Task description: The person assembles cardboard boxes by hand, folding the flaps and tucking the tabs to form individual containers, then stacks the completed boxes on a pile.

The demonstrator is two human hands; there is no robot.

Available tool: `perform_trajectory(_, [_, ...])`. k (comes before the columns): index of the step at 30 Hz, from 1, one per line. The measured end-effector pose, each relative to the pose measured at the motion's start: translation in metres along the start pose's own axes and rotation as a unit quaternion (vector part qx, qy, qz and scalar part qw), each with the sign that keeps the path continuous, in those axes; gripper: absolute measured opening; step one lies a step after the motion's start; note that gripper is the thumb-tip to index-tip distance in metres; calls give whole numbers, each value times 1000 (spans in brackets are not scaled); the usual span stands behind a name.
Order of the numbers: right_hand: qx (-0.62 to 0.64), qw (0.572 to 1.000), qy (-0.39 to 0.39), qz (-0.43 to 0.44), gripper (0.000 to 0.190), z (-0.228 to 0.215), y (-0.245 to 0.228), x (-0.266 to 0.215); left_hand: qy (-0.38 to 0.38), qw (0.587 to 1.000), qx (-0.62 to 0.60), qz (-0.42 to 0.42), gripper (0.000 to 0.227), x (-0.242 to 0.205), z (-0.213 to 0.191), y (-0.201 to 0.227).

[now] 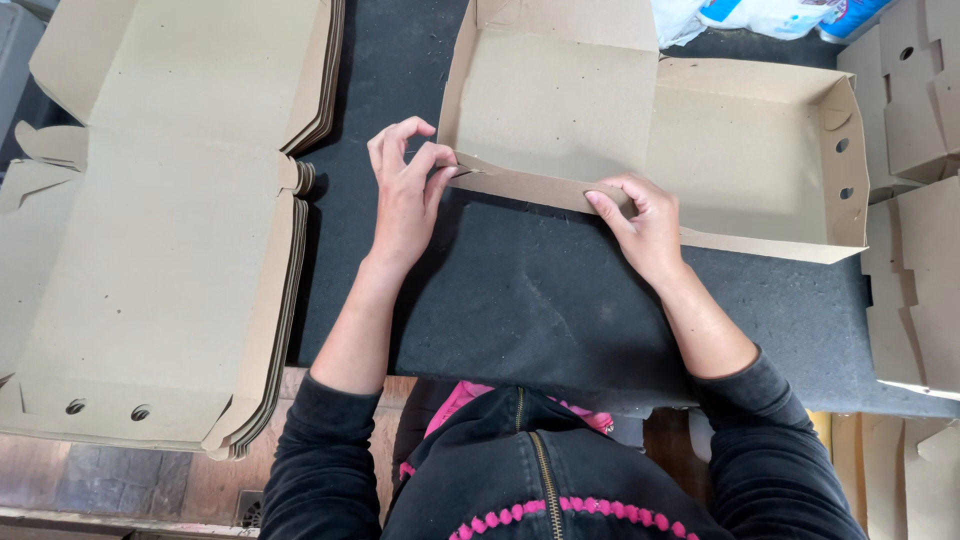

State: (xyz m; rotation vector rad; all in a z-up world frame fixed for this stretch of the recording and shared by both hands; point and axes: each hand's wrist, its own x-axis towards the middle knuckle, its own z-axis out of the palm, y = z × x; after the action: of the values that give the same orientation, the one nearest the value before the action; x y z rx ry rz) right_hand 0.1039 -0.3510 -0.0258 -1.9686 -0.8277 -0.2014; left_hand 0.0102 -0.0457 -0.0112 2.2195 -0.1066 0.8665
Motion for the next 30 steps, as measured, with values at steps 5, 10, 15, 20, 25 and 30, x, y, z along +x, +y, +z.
perform_trajectory(5, [4, 1000, -7, -7, 6, 0, -3, 0, -13, 998, 54, 21, 11, -4, 9, -12])
perform_trajectory(10, [7, 1000, -7, -2, 5, -2, -3, 0, 7, 1000, 24, 17, 10, -2, 3, -10])
perform_trajectory(15, [1, 1000, 7, 12, 5, 3, -8, 2, 63, 997, -49, -6, 14, 0, 6, 3])
perform_trajectory(20, [-18, 999, 47, -14, 5, 11, -18, 2, 98, 897, -336, -269, 85, -5, 25, 24])
perform_trajectory(25, [-206, 969, -77, -114, 45, -5, -56, 0, 168, 717, -502, -453, 107, 19, 33, 57])
perform_trajectory(30, [-150, 976, 106, -119, 40, -104, -84, 7, 219, 727, -514, -399, 107, 52, 19, 62])
